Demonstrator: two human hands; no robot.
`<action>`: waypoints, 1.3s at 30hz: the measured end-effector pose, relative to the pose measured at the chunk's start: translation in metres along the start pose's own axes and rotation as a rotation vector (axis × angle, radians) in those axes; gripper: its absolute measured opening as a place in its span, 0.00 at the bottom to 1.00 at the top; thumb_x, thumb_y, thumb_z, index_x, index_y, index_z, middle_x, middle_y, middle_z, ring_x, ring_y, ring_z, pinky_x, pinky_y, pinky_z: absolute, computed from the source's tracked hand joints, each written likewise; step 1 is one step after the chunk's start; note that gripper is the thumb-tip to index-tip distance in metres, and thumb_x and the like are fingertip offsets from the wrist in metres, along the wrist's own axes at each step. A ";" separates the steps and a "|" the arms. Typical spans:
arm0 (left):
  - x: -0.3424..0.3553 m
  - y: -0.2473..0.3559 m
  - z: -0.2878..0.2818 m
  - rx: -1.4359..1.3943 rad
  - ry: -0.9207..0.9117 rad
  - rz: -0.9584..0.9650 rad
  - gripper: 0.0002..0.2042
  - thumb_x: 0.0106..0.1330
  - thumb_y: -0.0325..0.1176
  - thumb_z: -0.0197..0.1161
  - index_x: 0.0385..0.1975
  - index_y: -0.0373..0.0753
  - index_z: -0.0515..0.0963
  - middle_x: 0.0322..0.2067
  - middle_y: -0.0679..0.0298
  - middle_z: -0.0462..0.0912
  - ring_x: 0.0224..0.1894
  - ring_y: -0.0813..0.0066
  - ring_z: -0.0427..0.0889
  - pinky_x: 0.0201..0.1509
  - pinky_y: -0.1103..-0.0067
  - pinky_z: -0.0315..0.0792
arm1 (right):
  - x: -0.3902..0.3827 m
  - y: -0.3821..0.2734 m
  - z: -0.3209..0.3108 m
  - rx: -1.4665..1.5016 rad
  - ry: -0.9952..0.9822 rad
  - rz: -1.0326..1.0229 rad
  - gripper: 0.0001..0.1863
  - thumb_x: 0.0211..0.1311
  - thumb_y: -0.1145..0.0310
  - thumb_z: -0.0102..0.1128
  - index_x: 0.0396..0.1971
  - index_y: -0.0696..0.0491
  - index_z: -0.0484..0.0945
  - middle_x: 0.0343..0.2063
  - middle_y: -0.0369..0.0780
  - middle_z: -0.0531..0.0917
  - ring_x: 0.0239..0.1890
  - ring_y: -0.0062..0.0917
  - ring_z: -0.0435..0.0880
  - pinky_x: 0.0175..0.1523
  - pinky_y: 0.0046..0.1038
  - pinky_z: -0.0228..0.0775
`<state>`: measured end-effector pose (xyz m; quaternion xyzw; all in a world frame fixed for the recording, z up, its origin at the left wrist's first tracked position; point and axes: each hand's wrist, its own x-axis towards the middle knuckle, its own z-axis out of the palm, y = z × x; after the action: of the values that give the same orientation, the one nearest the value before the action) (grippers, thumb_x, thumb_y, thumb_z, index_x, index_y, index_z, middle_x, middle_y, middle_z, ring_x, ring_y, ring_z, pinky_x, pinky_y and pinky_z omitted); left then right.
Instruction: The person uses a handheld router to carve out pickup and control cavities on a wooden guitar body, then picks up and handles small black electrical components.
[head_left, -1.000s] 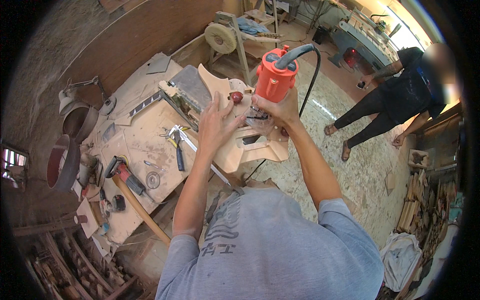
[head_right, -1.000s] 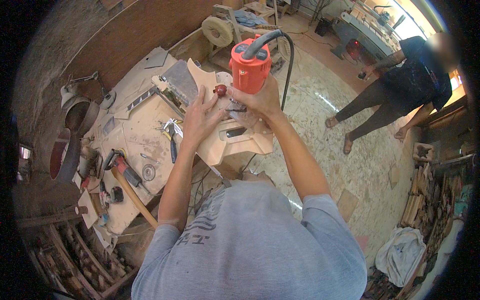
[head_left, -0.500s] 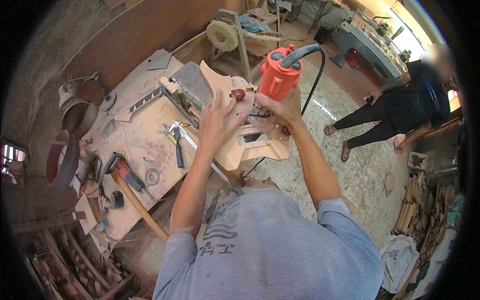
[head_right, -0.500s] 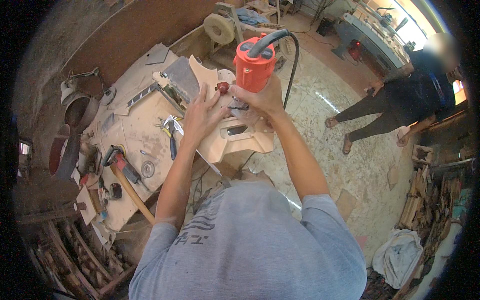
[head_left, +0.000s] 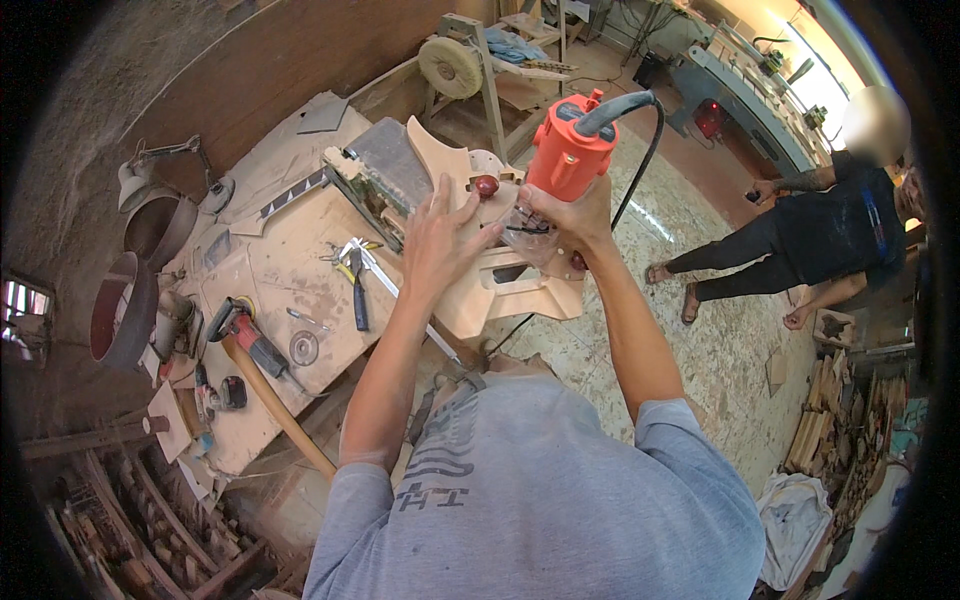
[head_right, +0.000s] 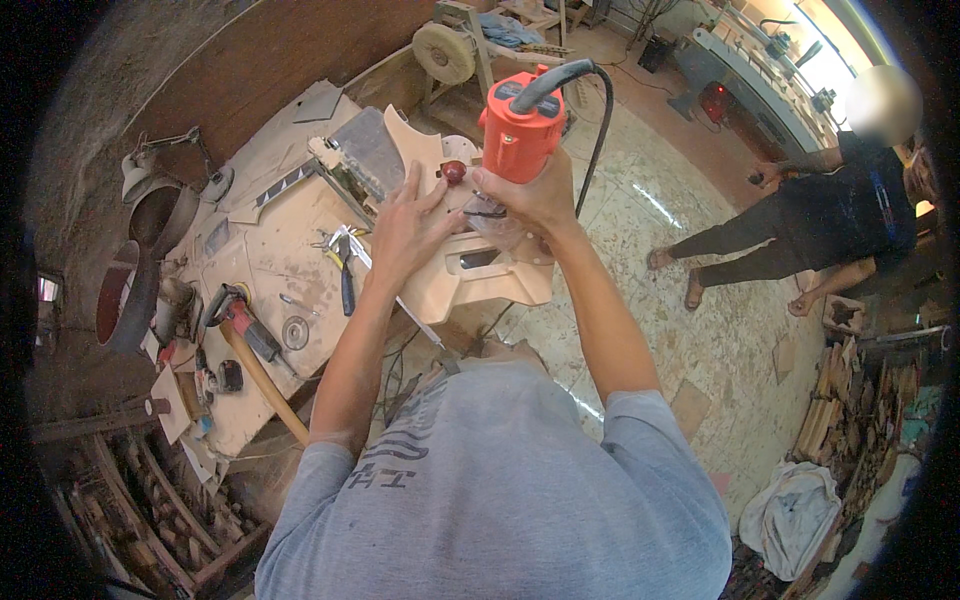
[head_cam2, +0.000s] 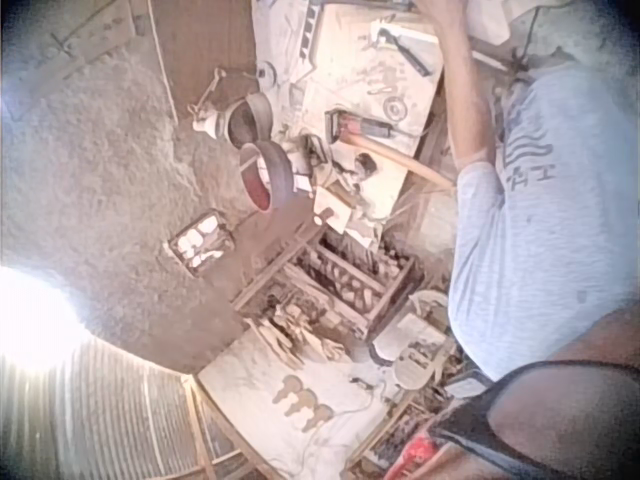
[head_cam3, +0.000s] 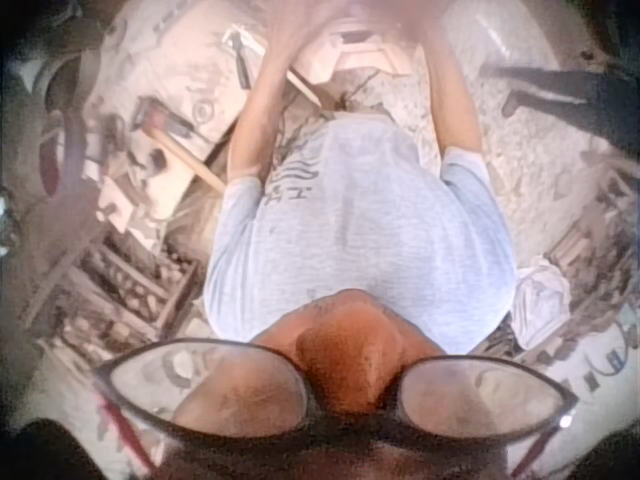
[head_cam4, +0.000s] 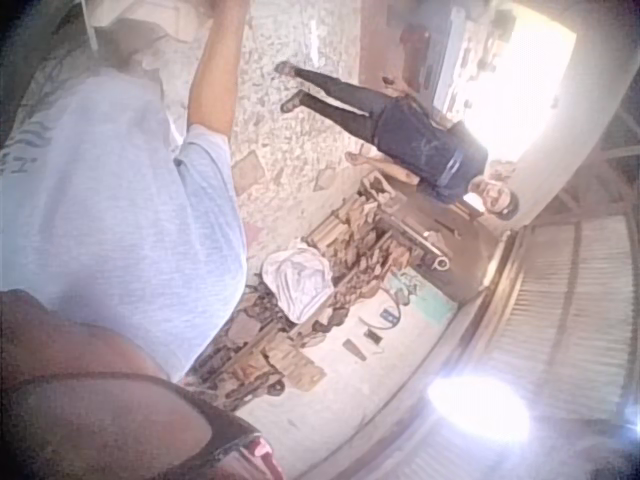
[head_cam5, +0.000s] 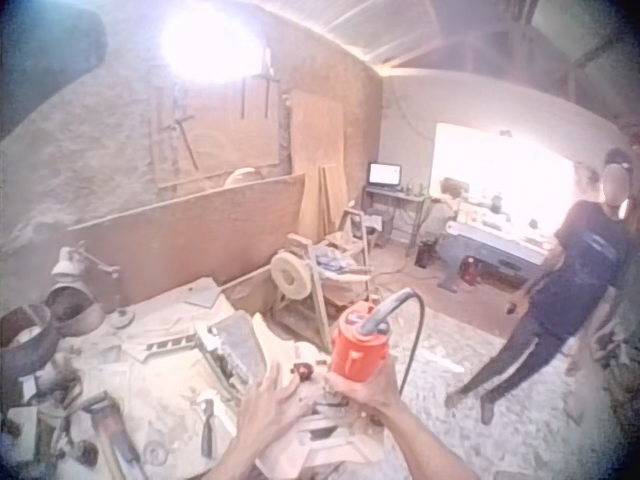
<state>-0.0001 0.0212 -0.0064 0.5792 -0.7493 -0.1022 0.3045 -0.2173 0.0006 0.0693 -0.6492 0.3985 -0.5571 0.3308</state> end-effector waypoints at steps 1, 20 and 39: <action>0.000 0.001 -0.001 0.004 -0.004 -0.003 0.32 0.64 0.64 0.70 0.64 0.54 0.85 0.77 0.42 0.64 0.72 0.40 0.71 0.74 0.55 0.66 | 0.000 0.001 0.000 -0.003 0.000 0.003 0.34 0.49 0.64 0.83 0.57 0.56 0.80 0.40 0.35 0.88 0.42 0.22 0.87 0.51 0.28 0.80; 0.001 -0.005 0.002 -0.043 0.000 0.015 0.31 0.67 0.61 0.68 0.65 0.50 0.84 0.76 0.37 0.63 0.73 0.37 0.71 0.76 0.58 0.66 | 0.000 0.005 0.004 -0.030 0.023 -0.002 0.39 0.46 0.59 0.85 0.61 0.55 0.80 0.50 0.37 0.89 0.50 0.24 0.88 0.59 0.32 0.79; 0.001 -0.001 0.001 0.037 -0.020 0.015 0.32 0.66 0.65 0.67 0.66 0.55 0.83 0.77 0.40 0.64 0.73 0.39 0.71 0.75 0.54 0.64 | 0.000 -0.001 -0.001 -0.049 0.012 0.022 0.37 0.47 0.60 0.84 0.59 0.55 0.82 0.50 0.38 0.88 0.50 0.24 0.87 0.58 0.32 0.79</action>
<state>-0.0002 0.0196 -0.0068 0.5781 -0.7583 -0.0920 0.2869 -0.2186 0.0009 0.0700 -0.6493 0.4212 -0.5472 0.3186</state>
